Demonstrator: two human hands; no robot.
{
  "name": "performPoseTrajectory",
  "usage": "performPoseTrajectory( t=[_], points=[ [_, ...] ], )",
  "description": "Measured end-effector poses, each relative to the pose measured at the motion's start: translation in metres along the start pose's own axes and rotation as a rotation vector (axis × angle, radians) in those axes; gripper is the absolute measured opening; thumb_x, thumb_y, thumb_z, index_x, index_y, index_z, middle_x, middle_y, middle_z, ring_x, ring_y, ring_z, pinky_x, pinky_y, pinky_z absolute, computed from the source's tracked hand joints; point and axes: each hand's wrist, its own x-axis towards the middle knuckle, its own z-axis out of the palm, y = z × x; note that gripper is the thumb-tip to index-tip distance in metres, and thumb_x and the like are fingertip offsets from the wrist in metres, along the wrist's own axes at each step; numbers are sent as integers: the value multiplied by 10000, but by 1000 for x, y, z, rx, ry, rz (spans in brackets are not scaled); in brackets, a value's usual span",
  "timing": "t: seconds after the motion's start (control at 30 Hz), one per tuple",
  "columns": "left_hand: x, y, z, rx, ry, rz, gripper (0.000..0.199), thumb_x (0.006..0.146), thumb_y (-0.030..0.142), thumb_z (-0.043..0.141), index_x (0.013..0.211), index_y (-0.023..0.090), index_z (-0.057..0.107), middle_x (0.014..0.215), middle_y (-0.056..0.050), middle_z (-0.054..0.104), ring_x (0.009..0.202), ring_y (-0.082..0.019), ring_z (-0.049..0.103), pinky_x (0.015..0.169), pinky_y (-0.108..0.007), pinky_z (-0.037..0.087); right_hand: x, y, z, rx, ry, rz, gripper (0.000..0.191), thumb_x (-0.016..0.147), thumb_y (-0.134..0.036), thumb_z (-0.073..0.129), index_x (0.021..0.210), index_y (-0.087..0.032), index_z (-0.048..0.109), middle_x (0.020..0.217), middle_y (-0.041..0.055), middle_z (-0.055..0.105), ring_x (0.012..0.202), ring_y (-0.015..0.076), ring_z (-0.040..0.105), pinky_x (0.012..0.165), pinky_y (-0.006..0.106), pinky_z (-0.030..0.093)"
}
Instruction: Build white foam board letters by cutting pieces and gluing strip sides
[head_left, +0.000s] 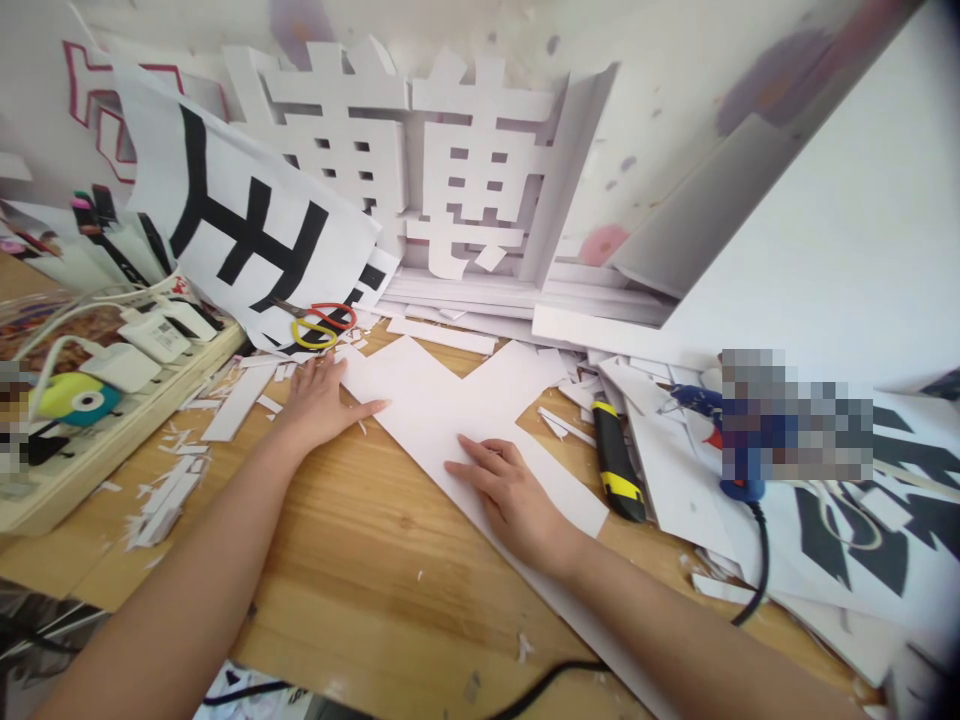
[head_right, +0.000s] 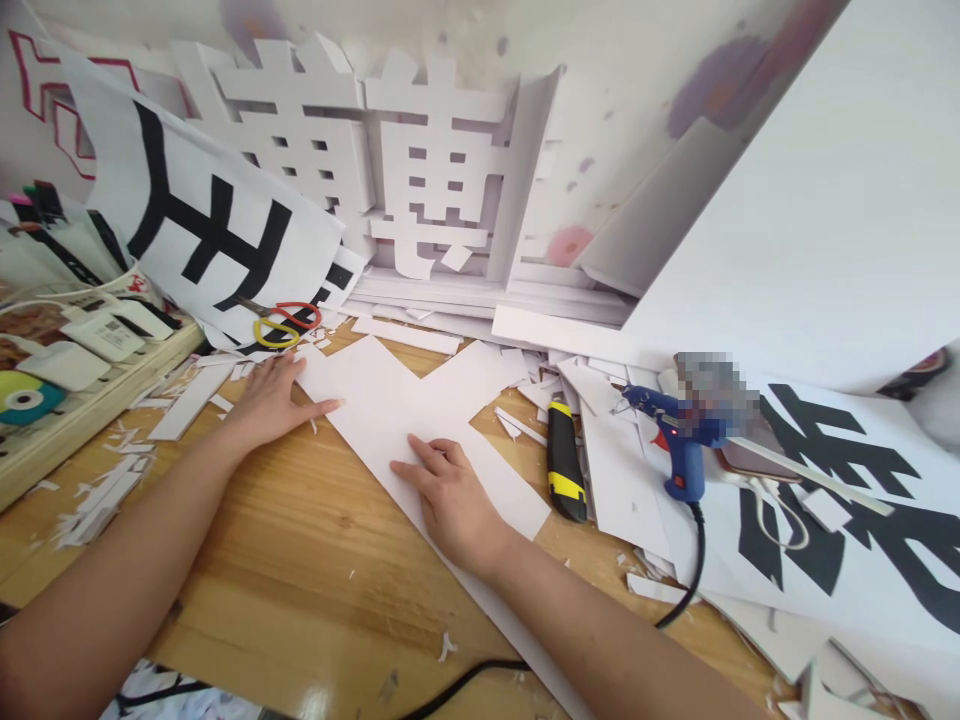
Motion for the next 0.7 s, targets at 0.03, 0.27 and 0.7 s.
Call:
performPoseTrajectory(
  t=[0.03,0.27,0.7],
  points=[
    [0,0,0,-3,-2,-1,1048,590,801,426,1366,109,295,1486,-153,176,1358,-361,102,1091,-477,113,0,0,1,-5,4,-4,472,813,-13,364,1183,-206,583,1315,88,498,1105,243,415,912,471,439],
    [2,0,1,-7,-18,-13,1051,589,797,432,1372,111,288,1488,-149,173,1356,-361,112,1090,-471,113,0,-3,-2,32,6,26,377,829,-112,443,1163,-190,599,1310,96,500,1116,247,402,939,448,416],
    [2,0,0,-15,-37,-15,1065,591,803,416,1383,108,262,1492,-155,154,1359,-351,119,1094,-490,98,0,-10,-1,43,-46,64,541,648,-175,602,1186,-151,556,1363,133,429,1176,292,345,965,485,365]
  ],
)
